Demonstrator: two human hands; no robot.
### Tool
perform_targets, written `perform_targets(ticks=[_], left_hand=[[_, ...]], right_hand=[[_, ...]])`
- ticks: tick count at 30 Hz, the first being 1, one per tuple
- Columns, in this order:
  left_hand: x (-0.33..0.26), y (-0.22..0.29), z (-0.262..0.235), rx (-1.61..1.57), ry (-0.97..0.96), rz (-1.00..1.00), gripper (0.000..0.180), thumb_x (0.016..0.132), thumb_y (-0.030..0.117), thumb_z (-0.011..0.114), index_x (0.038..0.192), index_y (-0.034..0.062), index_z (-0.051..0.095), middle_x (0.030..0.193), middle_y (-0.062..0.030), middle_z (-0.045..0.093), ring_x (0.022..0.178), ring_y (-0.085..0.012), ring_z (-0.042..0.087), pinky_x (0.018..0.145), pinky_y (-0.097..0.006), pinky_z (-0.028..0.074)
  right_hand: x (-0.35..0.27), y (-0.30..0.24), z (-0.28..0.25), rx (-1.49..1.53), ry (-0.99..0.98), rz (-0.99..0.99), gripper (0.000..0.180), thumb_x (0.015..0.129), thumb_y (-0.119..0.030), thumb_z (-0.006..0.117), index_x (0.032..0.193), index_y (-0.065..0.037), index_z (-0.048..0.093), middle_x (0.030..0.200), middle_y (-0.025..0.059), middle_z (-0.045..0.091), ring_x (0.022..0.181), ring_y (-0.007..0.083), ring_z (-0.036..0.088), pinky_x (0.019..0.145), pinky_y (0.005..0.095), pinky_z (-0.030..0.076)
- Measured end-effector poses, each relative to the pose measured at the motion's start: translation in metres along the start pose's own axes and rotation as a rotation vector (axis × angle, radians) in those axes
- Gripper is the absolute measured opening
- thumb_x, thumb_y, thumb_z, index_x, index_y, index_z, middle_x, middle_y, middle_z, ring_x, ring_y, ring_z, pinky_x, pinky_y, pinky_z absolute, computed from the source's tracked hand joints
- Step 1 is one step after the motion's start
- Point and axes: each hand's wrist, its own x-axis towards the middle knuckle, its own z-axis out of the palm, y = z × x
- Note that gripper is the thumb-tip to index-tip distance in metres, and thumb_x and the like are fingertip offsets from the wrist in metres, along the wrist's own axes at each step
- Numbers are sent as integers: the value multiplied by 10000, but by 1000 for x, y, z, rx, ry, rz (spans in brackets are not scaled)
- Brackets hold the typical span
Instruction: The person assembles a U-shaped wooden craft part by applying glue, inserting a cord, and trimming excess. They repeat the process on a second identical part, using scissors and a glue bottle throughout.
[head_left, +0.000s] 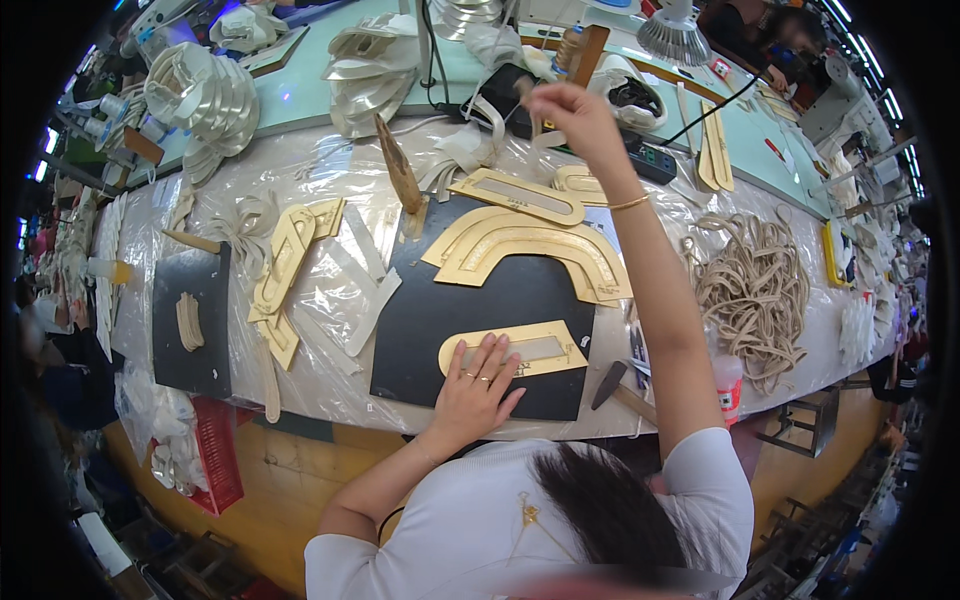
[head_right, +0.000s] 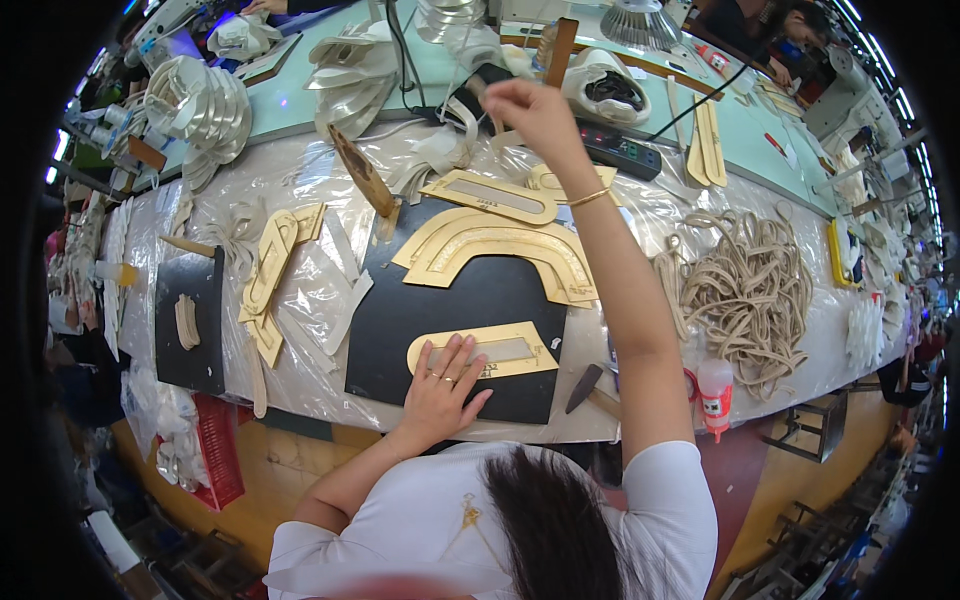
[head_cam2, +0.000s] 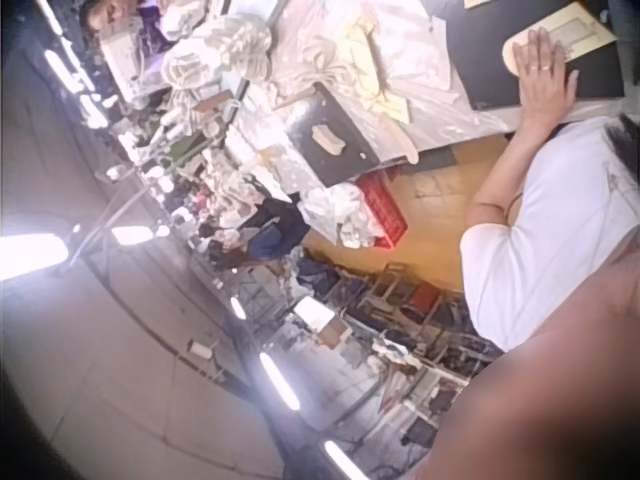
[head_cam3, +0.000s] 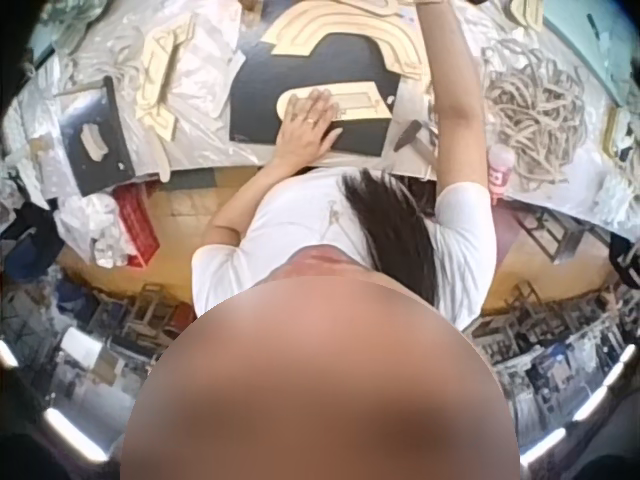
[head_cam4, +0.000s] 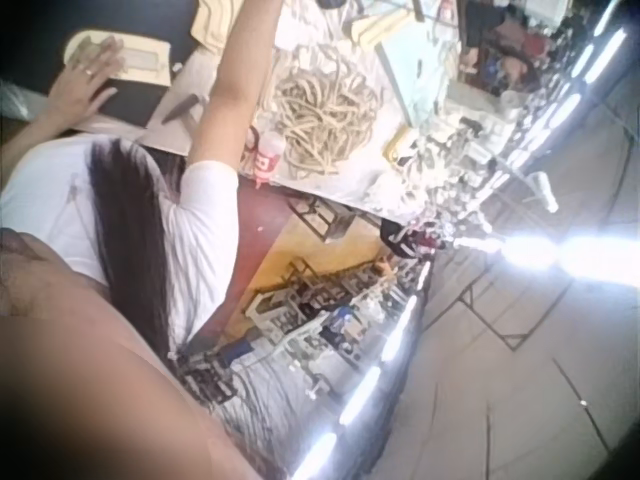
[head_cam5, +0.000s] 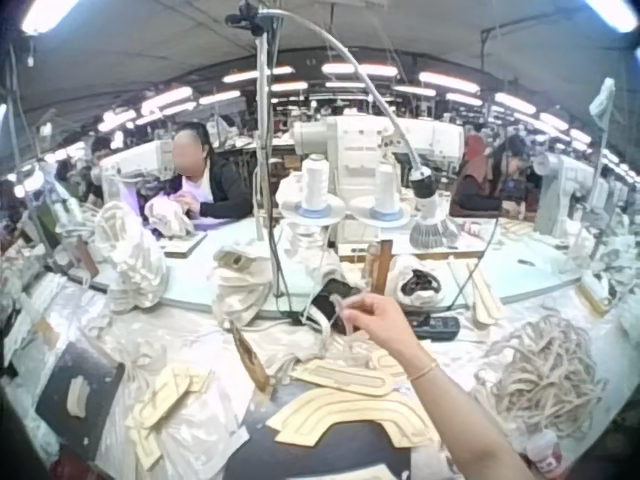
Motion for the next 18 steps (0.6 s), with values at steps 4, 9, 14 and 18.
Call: perform_targets(ticks=[4,9,14,18], left_hand=[[-1,-1,3,7,-26,-7,513,883,371,704,1301,85,623,1514,-166,463,1446,-327,378,1177,-580,230],[2,-1,-4,-120,43,-1,504,878,335,721,1312,100,619,1524,-161,450,1445,-332,380,1185,-564,218],[31,3,-57,-565,357,-149,541,859,298,757,1317,49,611,1447,-193,489,1334,-364,472,1104,-494,363],[73,17,-102,-713,589,-72,641,835,338,790,1361,33,587,1450,-195,464,1301,-335,488,1060,-449,405]], right_hand=[[-15,-46,-21,543,32,-131,251,1001,-153,628,1198,3,633,1093,99,721,1031,195,695,940,299,536],[-65,-91,-27,741,-139,-108,238,1020,-161,594,1199,-6,611,982,87,707,844,151,680,807,308,557],[-148,-101,6,700,-313,73,190,998,-172,631,1090,-6,611,911,113,673,692,145,640,651,291,537],[-193,-101,30,894,-433,189,197,992,-156,648,1114,-2,640,917,81,707,721,100,660,666,230,543]])
